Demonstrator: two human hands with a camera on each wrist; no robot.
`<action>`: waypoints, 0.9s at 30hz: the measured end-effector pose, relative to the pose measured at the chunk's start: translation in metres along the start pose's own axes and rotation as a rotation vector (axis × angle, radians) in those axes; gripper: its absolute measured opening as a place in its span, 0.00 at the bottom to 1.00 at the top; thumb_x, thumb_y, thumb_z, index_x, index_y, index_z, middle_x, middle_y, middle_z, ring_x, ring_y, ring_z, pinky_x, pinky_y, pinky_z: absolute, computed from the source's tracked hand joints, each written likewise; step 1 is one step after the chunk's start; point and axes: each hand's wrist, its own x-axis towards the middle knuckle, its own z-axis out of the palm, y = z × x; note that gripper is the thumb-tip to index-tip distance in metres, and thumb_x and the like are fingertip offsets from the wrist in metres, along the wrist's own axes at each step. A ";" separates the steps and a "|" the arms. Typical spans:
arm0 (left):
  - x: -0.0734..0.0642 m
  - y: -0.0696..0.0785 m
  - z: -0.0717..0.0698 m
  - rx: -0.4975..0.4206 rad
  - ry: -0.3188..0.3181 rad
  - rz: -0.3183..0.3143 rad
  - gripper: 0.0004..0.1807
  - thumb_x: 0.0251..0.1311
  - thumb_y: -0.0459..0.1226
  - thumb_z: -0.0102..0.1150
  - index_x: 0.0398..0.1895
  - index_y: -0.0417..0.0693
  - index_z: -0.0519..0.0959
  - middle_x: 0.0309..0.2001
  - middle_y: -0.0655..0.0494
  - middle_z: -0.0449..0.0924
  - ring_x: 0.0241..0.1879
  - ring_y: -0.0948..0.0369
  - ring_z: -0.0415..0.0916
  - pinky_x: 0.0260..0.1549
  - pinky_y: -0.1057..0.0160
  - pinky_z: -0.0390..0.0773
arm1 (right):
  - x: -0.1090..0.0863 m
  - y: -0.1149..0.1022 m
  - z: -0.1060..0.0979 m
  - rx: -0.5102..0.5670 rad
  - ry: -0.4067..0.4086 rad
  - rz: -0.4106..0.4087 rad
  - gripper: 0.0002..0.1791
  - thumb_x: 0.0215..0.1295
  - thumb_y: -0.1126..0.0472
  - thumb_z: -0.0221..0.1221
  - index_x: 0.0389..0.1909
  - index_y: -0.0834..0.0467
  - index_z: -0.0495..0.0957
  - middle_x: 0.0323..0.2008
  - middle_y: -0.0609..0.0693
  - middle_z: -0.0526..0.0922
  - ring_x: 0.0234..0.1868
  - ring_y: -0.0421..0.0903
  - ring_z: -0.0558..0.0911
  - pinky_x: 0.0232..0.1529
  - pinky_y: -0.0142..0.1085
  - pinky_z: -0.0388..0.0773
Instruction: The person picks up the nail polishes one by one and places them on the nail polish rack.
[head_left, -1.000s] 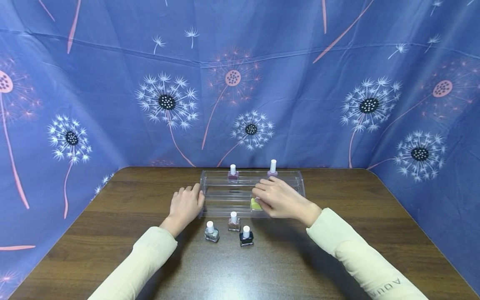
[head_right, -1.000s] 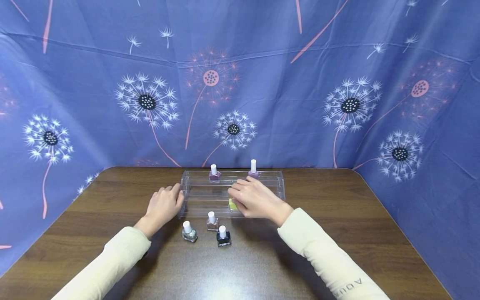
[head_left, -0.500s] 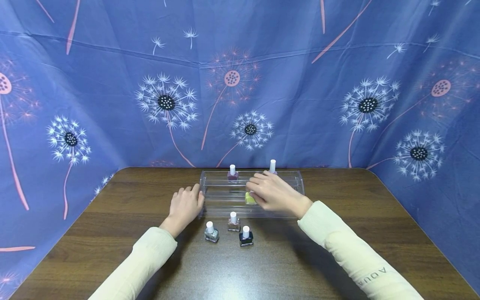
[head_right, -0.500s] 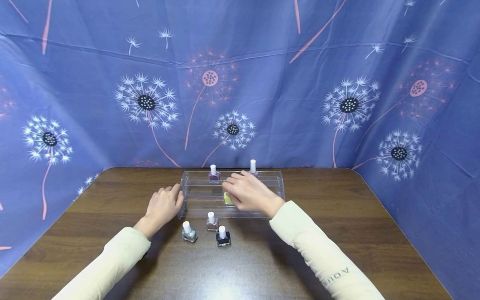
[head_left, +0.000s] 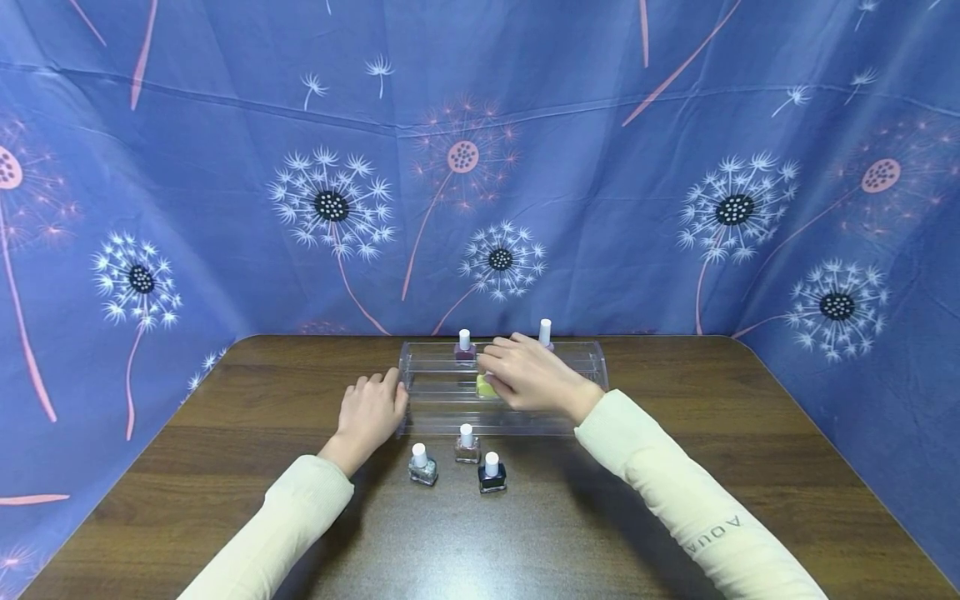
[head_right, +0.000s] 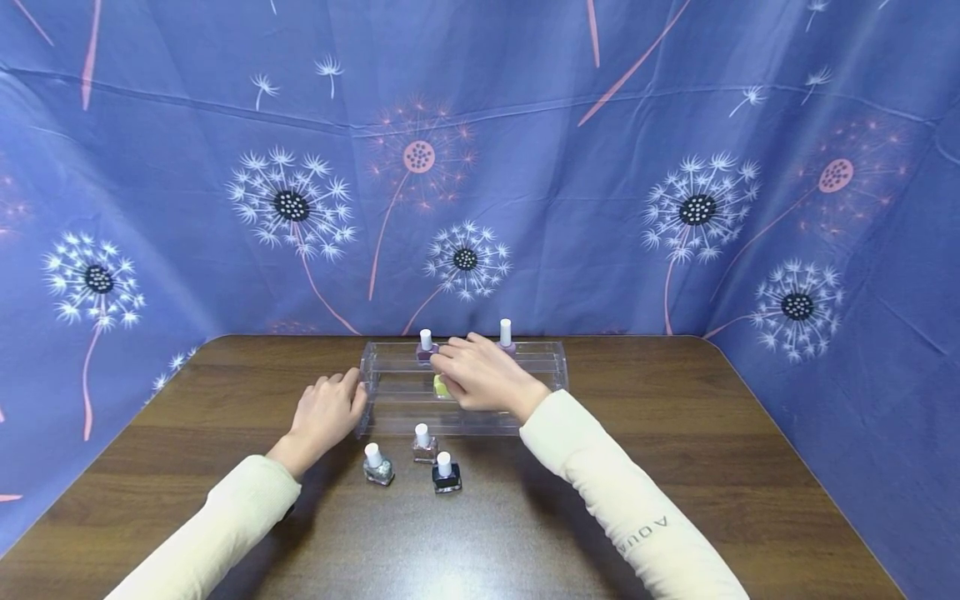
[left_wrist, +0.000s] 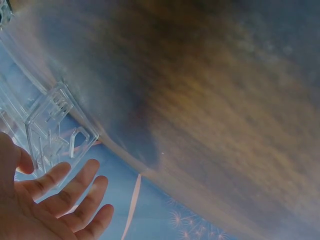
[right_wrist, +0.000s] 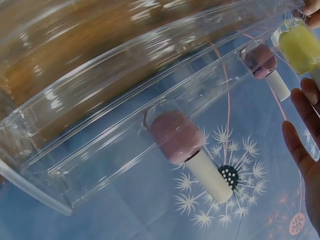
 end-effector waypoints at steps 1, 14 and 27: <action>0.000 0.000 0.000 0.000 0.000 0.000 0.11 0.61 0.40 0.46 0.34 0.42 0.74 0.28 0.43 0.79 0.28 0.45 0.76 0.25 0.49 0.72 | 0.001 0.000 0.001 -0.001 -0.003 0.001 0.02 0.54 0.61 0.56 0.28 0.51 0.72 0.26 0.41 0.75 0.30 0.41 0.73 0.33 0.34 0.67; 0.000 0.000 -0.001 0.004 -0.010 0.003 0.11 0.61 0.41 0.46 0.34 0.42 0.74 0.27 0.43 0.79 0.28 0.45 0.76 0.25 0.49 0.72 | 0.018 0.005 0.008 -0.016 -0.020 0.019 0.03 0.56 0.61 0.55 0.31 0.52 0.74 0.27 0.42 0.76 0.30 0.41 0.73 0.32 0.35 0.68; 0.000 0.000 0.000 0.009 -0.040 -0.012 0.12 0.62 0.41 0.45 0.37 0.42 0.74 0.30 0.42 0.80 0.30 0.45 0.76 0.28 0.48 0.72 | 0.030 0.005 0.019 0.017 -0.027 0.036 0.04 0.58 0.60 0.53 0.33 0.51 0.75 0.28 0.41 0.78 0.33 0.41 0.74 0.33 0.35 0.68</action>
